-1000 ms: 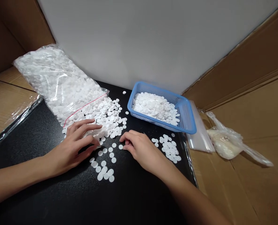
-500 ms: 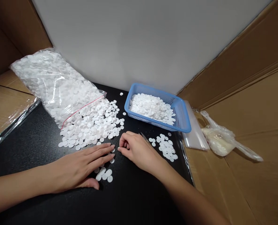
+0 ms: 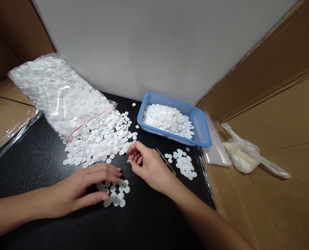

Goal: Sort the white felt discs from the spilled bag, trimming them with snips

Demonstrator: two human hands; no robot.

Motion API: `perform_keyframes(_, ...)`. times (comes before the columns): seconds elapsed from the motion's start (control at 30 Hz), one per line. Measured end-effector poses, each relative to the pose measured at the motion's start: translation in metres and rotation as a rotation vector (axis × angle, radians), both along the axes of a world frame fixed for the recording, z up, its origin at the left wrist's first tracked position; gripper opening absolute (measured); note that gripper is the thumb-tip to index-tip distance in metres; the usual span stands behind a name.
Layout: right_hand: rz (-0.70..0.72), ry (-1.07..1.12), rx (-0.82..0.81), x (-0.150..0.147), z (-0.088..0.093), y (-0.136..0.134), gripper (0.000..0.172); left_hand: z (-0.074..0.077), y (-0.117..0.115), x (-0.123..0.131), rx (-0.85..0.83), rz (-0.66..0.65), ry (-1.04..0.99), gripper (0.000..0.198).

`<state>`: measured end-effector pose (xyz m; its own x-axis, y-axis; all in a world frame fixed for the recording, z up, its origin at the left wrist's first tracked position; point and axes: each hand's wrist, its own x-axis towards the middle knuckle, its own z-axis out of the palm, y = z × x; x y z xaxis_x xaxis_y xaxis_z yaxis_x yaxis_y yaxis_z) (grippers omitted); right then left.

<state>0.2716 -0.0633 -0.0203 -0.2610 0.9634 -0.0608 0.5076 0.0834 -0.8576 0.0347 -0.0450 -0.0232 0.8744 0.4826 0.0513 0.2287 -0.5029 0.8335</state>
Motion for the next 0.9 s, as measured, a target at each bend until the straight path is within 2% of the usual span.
perform_keyframes(0.07,0.015,0.046,0.052,-0.008,0.001,-0.005,0.018,-0.001,0.000,0.004,-0.104,0.184,-0.044,0.019)
perform_keyframes(0.13,0.039,0.060,0.162,-0.018,0.000,-0.012,0.021,-0.003,0.000,0.008,-0.263,0.309,-0.114,0.012)
perform_keyframes(0.23,0.076,0.044,0.312,-0.030,-0.006,-0.019,0.027,-0.004,-0.002,0.012,-0.495,0.373,-0.201,0.013)
perform_keyframes(0.33,0.082,0.058,0.368,-0.037,-0.011,-0.022,0.031,-0.005,-0.003,0.012,-0.553,0.388,-0.190,0.016)
perform_keyframes(0.43,0.136,0.038,0.455,-0.033,-0.008,-0.019,0.031,-0.005,-0.001,0.008,-0.462,0.373,-0.131,0.012)
perform_keyframes(0.5,0.224,-0.129,0.499,-0.019,-0.002,-0.015,0.035,-0.005,0.001,0.004,-0.271,0.332,-0.070,0.009)
perform_keyframes(0.53,0.265,-0.286,0.496,-0.008,0.002,-0.013,0.038,-0.005,0.002,0.001,-0.145,0.288,-0.040,0.009)
perform_keyframes(0.6,0.201,-0.655,0.408,0.021,0.008,-0.008,0.045,-0.006,0.003,-0.004,0.095,0.157,0.007,0.014)
perform_keyframes(0.7,0.080,-1.061,0.202,0.065,0.014,-0.002,0.041,-0.010,-0.001,-0.009,0.291,-0.056,0.067,0.026)
perform_keyframes(0.73,0.063,-1.117,0.113,0.075,0.016,-0.001,0.041,-0.011,-0.003,-0.009,0.323,-0.115,0.088,0.039)
perform_keyframes(0.8,0.028,-1.162,0.053,0.084,0.018,0.000,0.040,-0.012,-0.009,-0.009,0.356,-0.213,0.108,0.066)
perform_keyframes(0.83,0.016,-1.153,0.082,0.083,0.019,0.000,0.039,-0.012,-0.011,-0.008,0.353,-0.248,0.100,0.074)
perform_keyframes(0.9,0.024,-1.050,0.220,0.067,0.018,-0.001,0.035,-0.010,-0.014,-0.007,0.317,-0.275,0.056,0.078)
